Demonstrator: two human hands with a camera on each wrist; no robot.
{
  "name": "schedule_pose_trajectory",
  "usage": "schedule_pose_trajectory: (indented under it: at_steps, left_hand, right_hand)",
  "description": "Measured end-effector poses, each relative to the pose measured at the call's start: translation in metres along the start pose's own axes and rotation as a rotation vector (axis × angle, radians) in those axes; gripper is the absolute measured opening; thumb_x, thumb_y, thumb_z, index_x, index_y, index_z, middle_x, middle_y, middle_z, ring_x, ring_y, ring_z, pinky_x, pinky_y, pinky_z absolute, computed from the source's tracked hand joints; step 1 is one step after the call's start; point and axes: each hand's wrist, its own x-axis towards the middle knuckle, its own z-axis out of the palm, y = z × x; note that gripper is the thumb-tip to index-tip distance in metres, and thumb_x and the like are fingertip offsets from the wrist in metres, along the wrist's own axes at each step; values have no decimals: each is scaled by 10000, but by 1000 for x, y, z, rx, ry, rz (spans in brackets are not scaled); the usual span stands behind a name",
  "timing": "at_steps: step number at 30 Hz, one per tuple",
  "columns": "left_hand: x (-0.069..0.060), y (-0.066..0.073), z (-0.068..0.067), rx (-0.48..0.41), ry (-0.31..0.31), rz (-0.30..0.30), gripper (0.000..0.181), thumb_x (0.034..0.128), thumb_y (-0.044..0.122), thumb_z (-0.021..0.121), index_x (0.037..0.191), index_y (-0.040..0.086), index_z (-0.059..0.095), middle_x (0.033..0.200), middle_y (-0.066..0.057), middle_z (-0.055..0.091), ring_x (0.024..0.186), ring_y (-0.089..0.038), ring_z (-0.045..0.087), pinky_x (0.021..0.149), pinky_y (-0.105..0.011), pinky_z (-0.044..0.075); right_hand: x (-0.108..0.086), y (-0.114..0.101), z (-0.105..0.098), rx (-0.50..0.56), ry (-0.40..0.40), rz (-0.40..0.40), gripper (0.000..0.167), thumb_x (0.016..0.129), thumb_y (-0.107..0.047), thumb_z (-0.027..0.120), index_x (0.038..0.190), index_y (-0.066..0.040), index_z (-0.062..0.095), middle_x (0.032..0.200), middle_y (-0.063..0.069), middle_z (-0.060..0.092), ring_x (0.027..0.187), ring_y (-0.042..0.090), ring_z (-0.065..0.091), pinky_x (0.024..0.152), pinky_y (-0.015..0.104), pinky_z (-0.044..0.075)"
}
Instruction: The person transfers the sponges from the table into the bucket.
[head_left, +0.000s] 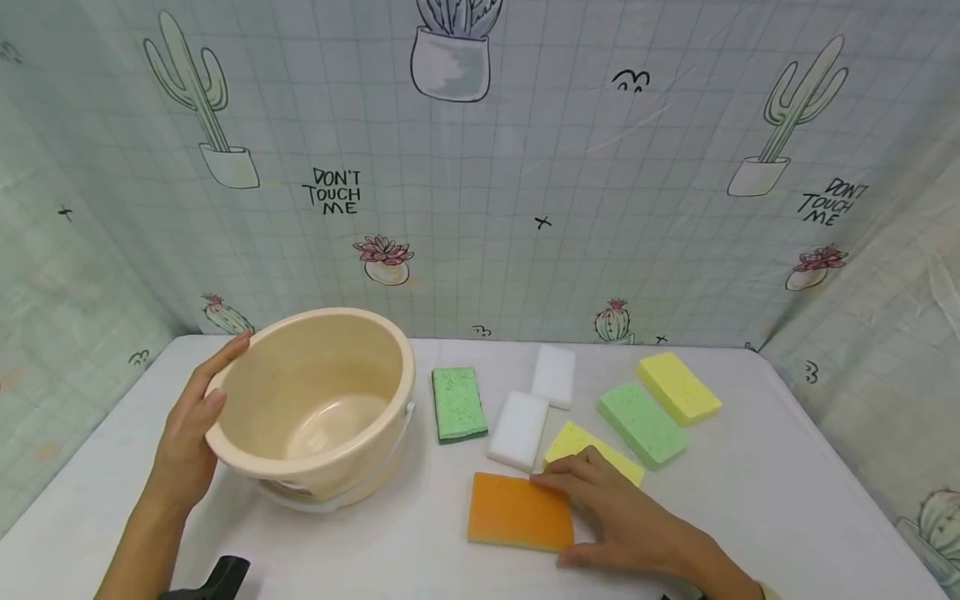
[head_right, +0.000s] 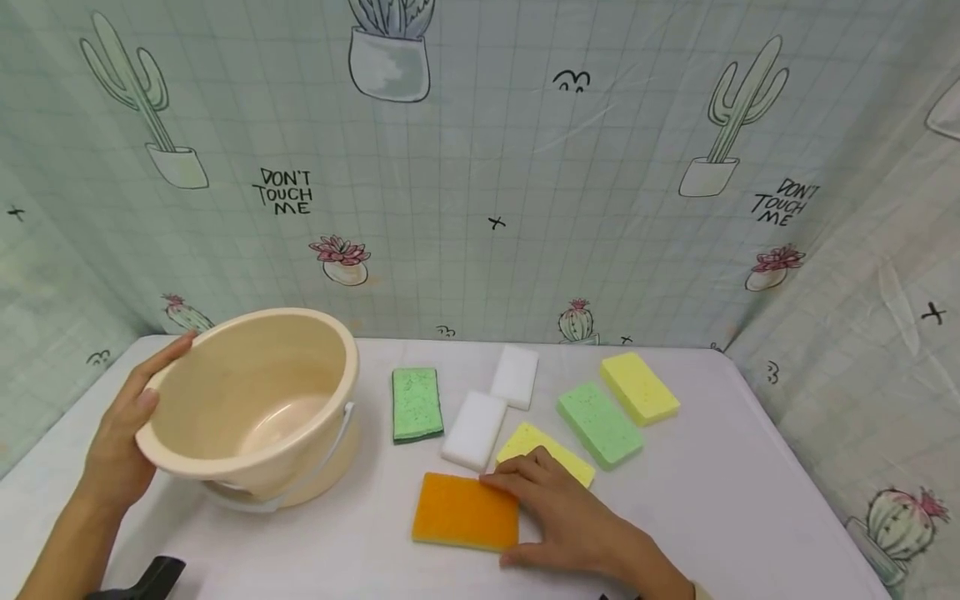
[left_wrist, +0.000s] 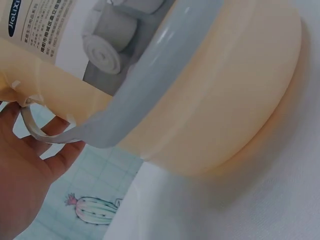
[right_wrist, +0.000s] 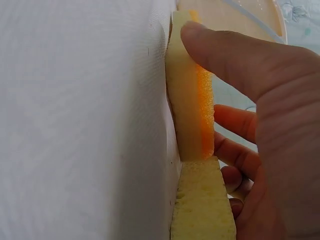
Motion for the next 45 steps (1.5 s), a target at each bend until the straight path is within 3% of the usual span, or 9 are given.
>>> schedule_pose_trajectory:
  at_steps: [8, 16, 24, 29, 34, 41, 45]
  left_hand:
    - [4, -3, -2, 41, -5, 49, 494, 1005, 170, 282, 1482, 50, 325, 1551, -65, 249, 1356, -178, 288, 975, -148, 332]
    - [3, -5, -5, 49, -3, 49, 508, 997, 208, 289, 1489, 85, 319, 1534, -57, 266, 1318, -187, 320, 947, -142, 347]
    - [-5, -4, 3, -9, 29, -33, 526, 1005, 249, 247, 1493, 57, 275, 1553, -78, 207, 1350, -214, 280, 981, -189, 322]
    - [-6, -2, 7, -22, 41, -49, 530, 1007, 256, 243, 1488, 38, 267, 1558, -88, 186, 1370, -213, 252, 1002, -186, 302]
    - [-6, -1, 5, -13, 29, -41, 527, 1007, 254, 239, 1490, 44, 269, 1559, -75, 190, 1374, -201, 246, 1005, -176, 297]
    - [-3, -3, 2, -10, 17, -26, 528, 1006, 256, 239, 1495, 58, 267, 1559, -72, 183, 1371, -205, 245, 1003, -174, 301]
    - [-2, -4, 2, -5, 13, -23, 529, 1003, 253, 237, 1498, 68, 265, 1559, -70, 182, 1372, -201, 244, 1005, -173, 297]
  right_hand:
    - [1, 2, -2, 76, -7, 19, 659, 805, -470, 733, 1380, -266, 484, 1314, -135, 472, 1103, 77, 382, 875, 292, 426]
    - [3, 3, -5, 134, -13, -1, 643, 834, -410, 727, 1395, -230, 470, 1345, -93, 443, 1183, 90, 424, 964, 273, 406]
    - [0, -5, -16, 196, 4, 46, 666, 829, -387, 739, 1415, -246, 458, 1350, -109, 433, 1195, 60, 439, 961, 237, 410]
    - [7, -12, -28, 170, 74, 23, 654, 823, -324, 760, 1404, -235, 473, 1362, -85, 450, 1203, 97, 453, 945, 269, 438]
    - [18, -14, -42, 157, 115, 40, 653, 810, -314, 773, 1394, -260, 484, 1378, -93, 447, 1216, 106, 456, 882, 301, 471]
    - [37, -17, -59, 172, 165, -16, 639, 813, -250, 772, 1386, -191, 496, 1331, -33, 476, 1046, 107, 500, 660, 238, 447]
    - [51, -20, -65, 172, 218, -75, 643, 795, -217, 784, 1374, -168, 510, 1316, -22, 489, 1006, 98, 490, 648, 224, 429]
